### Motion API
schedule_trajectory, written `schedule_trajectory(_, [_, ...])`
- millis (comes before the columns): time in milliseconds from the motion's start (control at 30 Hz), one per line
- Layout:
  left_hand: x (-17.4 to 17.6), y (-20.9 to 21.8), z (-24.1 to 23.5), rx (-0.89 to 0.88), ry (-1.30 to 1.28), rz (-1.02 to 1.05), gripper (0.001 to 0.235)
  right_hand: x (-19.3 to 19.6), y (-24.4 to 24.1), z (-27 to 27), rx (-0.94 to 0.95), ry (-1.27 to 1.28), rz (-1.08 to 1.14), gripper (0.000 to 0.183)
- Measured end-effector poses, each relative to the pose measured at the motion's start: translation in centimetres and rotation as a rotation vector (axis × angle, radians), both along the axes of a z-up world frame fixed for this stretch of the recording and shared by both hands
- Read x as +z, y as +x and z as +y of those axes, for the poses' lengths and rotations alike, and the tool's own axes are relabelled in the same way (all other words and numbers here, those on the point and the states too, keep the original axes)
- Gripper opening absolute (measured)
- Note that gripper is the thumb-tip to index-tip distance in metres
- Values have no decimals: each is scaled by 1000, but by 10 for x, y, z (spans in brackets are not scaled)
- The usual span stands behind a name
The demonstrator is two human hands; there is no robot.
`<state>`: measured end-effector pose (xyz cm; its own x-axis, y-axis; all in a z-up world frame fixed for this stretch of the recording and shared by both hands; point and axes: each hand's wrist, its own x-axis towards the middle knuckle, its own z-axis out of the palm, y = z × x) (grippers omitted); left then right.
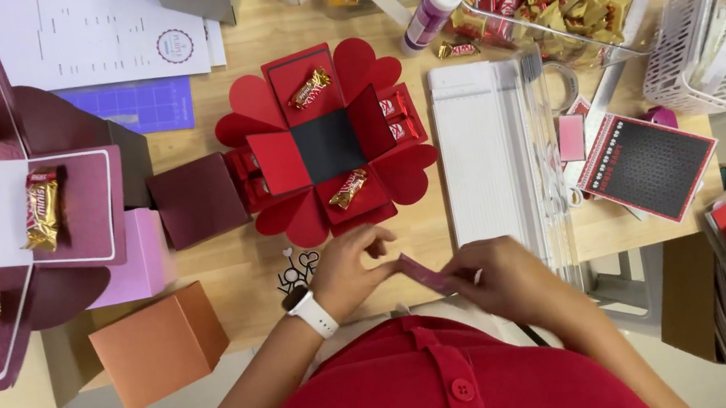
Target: The person uses a paper trimmer to cut a pink patterned card, then trims it with scissors. They apply glue to the card and attach it to the inside flap of a red flower-shaped gift box containing chocolates. The person then searches through a binder of scrapbook papers, selects a striped sheet, and places it on the table.
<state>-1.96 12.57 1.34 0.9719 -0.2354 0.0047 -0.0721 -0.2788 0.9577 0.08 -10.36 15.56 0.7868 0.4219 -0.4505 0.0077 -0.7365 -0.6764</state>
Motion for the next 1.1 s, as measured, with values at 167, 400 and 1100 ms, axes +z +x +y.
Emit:
schedule_trajectory(167, [-50,-19,34,10,462,-325,20,9,21,-36,-114,203,38,11])
schedule_trajectory(400, [-80,-25,28,182,628,-544,23,-106,60,2,-160,957,201,6])
schedule_trajectory(1100, [-69,49,63,162,176,40,90,-197,47,59,-743,236,-49,21])
